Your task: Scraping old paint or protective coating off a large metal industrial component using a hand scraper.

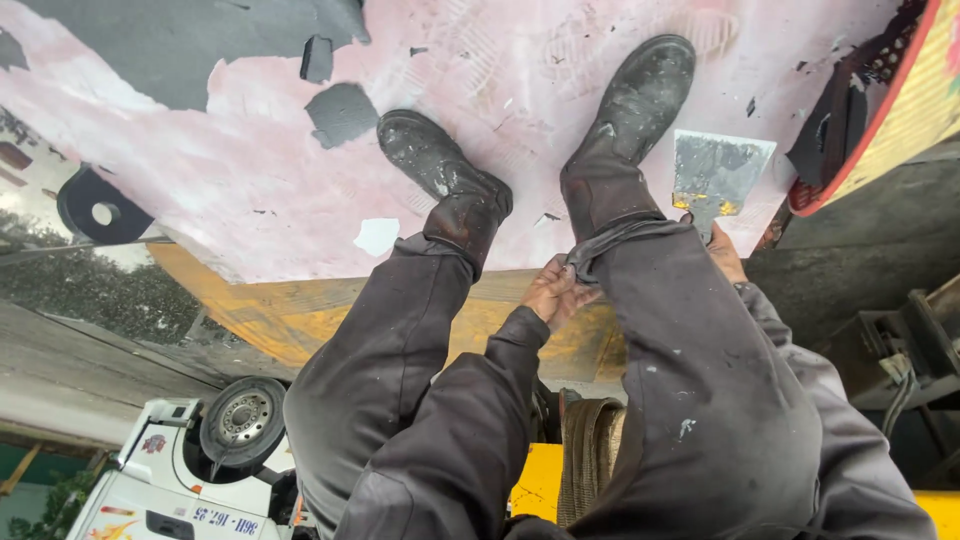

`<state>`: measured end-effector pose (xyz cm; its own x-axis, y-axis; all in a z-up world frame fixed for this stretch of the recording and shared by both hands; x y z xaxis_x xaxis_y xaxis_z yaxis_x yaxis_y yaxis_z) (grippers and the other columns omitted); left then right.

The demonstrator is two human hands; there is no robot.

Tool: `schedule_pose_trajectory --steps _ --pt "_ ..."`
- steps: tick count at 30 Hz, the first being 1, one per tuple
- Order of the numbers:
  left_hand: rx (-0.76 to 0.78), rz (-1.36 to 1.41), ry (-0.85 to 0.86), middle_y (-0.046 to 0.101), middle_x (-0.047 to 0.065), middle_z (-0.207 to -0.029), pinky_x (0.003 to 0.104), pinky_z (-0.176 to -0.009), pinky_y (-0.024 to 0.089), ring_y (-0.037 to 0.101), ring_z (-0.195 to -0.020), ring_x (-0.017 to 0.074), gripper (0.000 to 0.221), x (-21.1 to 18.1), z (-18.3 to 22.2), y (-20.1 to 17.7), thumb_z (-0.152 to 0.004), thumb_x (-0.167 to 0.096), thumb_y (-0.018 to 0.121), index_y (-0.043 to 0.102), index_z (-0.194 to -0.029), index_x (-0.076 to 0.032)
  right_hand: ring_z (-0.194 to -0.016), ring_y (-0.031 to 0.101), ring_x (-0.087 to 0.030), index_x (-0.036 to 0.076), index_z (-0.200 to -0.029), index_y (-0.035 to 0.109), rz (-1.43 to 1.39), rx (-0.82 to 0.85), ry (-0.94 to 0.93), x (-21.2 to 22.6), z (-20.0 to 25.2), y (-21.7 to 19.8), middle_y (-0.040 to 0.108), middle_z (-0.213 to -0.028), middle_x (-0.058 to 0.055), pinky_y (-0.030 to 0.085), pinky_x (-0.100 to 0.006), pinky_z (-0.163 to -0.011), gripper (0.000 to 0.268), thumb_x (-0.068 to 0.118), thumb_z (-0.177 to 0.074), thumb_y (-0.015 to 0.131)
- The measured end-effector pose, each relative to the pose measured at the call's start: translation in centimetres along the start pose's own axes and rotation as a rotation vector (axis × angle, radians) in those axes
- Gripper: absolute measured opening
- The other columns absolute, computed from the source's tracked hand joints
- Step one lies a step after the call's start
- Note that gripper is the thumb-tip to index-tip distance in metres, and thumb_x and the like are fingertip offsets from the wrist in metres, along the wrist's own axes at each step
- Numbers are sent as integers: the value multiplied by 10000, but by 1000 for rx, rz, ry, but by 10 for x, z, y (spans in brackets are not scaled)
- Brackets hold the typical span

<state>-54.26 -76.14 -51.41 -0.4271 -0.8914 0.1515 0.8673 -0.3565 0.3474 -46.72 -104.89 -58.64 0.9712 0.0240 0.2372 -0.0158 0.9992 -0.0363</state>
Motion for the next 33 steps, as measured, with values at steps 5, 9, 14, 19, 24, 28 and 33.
schedule_pose_trajectory --steps 5,9,14,19,24,28,33 --pt "-40 -79 -98 687 35 -1013 386 -683 489 629 -801 212 196 48 -58 -56 -978 -184 645 631 -1151 -94 -921 564 -25 65 -1294 614 311 -41 -92 36 -18 -8 661 -1054 60 469 -224 -813 348 279 -1034 704" --pt "117 -1492 3 742 115 -850 420 -741 564 708 -779 262 231 -68 -144 -35 -772 -262 769 750 -921 -86 -809 579 -104 17 -1225 656 706 76 -346 149 -22 20 649 -912 -28 486 -301 -733 347 283 -1012 722" --pt "235 -1773 279 754 74 -787 347 -679 589 715 -722 169 131 -336 -133 135 -740 -74 758 747 -870 -67 -657 686 -189 -12 -1121 670 1063 66 -298 295 -40 89 697 -757 -80 569 -377 -628 416 394 -1033 641" --pt "101 -2272 1011 747 198 -899 437 -779 574 731 -819 373 232 -485 -58 258 -856 -157 688 734 -1039 -23 -614 720 -235 26 -1110 631 1263 332 -66 380 -37 192 729 -785 -140 606 -396 -543 360 358 -1048 507" --pt "-2 -1832 1122 737 159 -814 419 -670 571 726 -733 300 185 -454 -68 222 -905 -155 648 698 -1014 -14 -548 628 -231 -14 -1125 621 938 318 -111 306 -102 233 648 -750 -148 519 -372 -458 375 327 -1053 481" --pt "118 -1362 505 714 129 -795 317 -480 552 681 -613 177 194 -384 -135 126 -996 -153 579 637 -1083 11 -495 588 -215 -12 -1105 585 721 286 -68 255 -103 246 596 -706 -125 479 -356 -403 357 315 -1069 445" --pt "107 -1407 1000 712 162 -1051 370 -719 602 744 -864 249 325 -311 -179 90 -877 -131 693 625 -1158 18 -441 531 -212 -3 -1059 567 548 232 -123 247 -104 286 580 -656 -131 399 -359 -357 310 284 -1065 450"
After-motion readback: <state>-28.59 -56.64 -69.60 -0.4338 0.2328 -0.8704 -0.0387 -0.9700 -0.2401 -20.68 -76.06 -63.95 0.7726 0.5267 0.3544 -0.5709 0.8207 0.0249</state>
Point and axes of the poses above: each hand's wrist, its own z-axis away from the middle knuckle, its own y-axis out of the palm, x = y × z, the point moved 1 cm from there along -z, towards the middle knuckle
